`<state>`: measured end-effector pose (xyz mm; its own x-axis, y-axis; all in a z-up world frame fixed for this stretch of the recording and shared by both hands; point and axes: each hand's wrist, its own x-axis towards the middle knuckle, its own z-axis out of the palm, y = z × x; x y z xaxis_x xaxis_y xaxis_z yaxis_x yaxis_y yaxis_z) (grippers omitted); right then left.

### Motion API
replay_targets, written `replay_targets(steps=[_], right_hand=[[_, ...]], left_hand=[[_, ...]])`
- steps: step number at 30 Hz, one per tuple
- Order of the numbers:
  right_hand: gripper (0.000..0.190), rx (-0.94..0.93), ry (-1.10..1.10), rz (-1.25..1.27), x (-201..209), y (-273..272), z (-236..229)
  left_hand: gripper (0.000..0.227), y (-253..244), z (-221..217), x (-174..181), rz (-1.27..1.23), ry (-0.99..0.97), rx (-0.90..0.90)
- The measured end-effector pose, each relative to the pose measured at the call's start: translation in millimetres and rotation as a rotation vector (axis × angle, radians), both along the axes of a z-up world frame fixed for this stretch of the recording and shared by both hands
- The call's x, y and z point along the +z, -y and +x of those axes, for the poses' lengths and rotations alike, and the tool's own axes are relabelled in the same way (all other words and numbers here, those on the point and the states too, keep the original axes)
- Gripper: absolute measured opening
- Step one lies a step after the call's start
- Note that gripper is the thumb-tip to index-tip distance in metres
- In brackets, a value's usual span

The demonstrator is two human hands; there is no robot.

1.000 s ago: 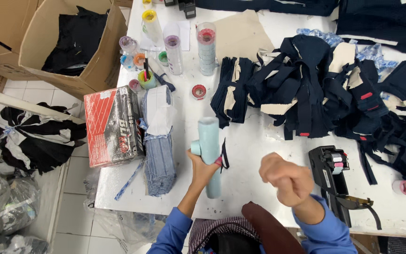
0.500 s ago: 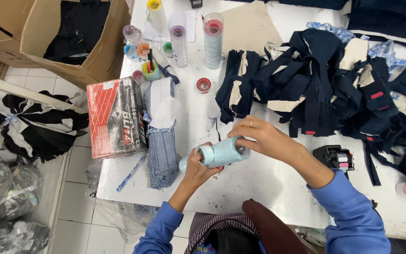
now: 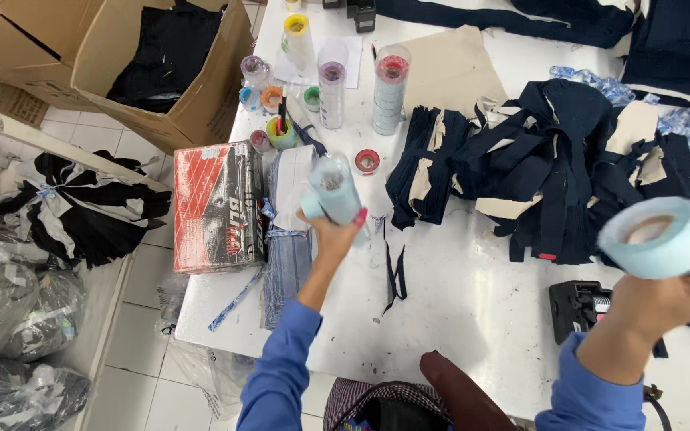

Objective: The person folds dark blue garments and secures them with a handheld tape dispenser. They also handle rolls of tape and a roll of light blue material, placing items on a white table.

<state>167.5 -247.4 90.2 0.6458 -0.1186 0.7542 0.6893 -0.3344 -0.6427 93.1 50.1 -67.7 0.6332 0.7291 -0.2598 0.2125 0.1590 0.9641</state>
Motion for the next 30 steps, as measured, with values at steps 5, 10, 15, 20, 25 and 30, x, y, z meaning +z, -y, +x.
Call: replay_targets(steps=[5, 10, 15, 20, 25, 30], right_hand=[[0.018, 0.021, -0.185, -0.048, -24.5, -13.7, -17.0], [0.022, 0.042, -0.375, -0.039, -57.2, -8.9, -16.3], [0.022, 0.116, -0.479, -0.005, -87.0, -11.7, -8.6], [0.014, 0.198, -0.506, -0.028, -94.1, -32.8, -5.1], [0.011, 0.248, -0.517, -0.056, -105.6, -42.3, -6.8], [0.013, 0.270, -0.612, -0.106, -122.5, -52.5, -10.2]], left_hand=[[0.115, -61.3, 109.4, -29.3, 0.144, 0.276, 0.174], [0.085, -86.7, 159.3, -56.2, 0.245, 0.269, 0.172], [0.088, -100.8, 181.0, -80.5, 0.428, 0.276, 0.141], [0.082, -103.4, 161.5, -58.8, 0.519, 0.239, 0.069], [0.031, -109.8, 146.6, -78.1, 0.834, 0.515, 0.229], [0.032, -61.6, 104.8, -73.9, 1.302, 0.318, -0.224]])
